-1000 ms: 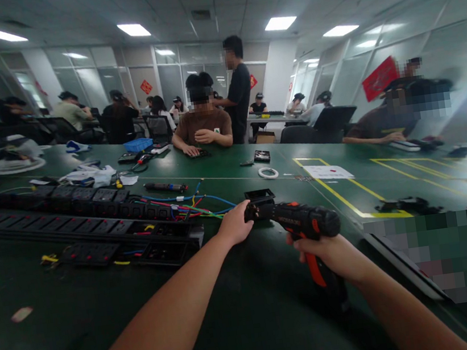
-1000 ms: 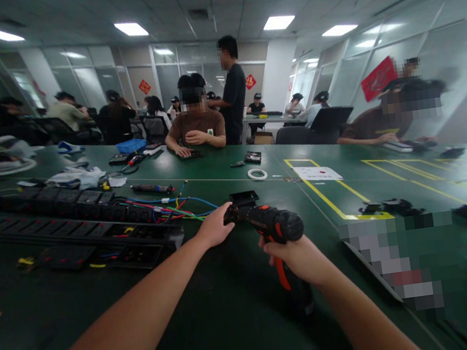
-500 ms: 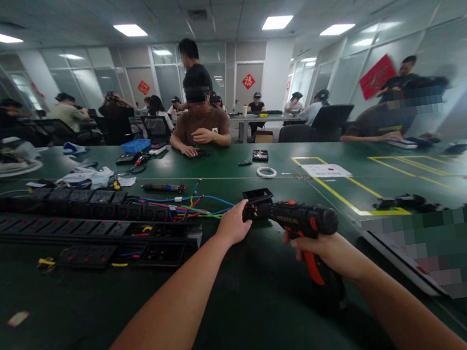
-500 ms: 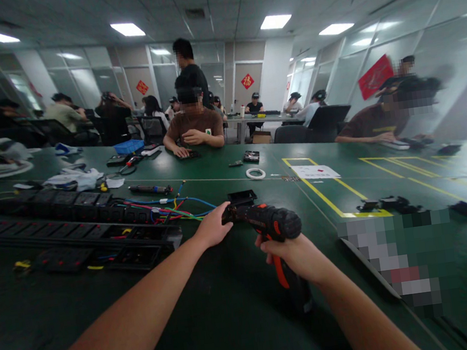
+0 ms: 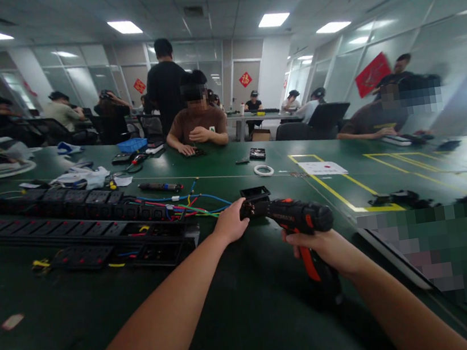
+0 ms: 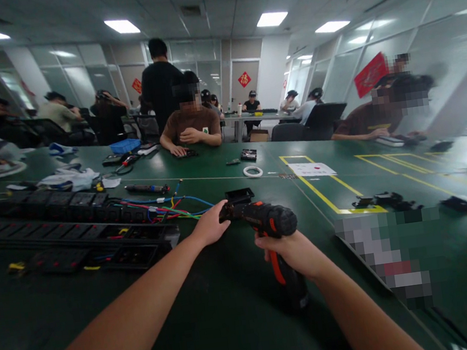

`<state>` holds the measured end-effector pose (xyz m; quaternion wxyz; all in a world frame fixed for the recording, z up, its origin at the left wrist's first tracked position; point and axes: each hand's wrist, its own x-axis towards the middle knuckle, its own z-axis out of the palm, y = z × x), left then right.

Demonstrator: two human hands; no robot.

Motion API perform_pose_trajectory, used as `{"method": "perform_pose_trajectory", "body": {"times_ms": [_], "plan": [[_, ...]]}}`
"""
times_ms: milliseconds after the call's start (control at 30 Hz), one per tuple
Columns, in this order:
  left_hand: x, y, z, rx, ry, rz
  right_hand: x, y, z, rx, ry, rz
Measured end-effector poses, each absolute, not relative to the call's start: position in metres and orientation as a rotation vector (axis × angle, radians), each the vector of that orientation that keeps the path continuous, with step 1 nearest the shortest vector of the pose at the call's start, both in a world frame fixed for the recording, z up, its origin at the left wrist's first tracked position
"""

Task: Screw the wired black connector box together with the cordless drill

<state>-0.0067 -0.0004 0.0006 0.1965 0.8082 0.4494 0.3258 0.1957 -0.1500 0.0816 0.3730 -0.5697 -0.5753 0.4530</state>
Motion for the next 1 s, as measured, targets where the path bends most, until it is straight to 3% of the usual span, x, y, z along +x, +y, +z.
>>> {"method": "perform_pose_trajectory", "body": {"times_ms": [1000], "plan": [[-0.0041,-0.0025,0.0034,2.265,1.274,0.891,0.1936,-0.1510,0.0863,-1.544,-1.514,1.097]]}}
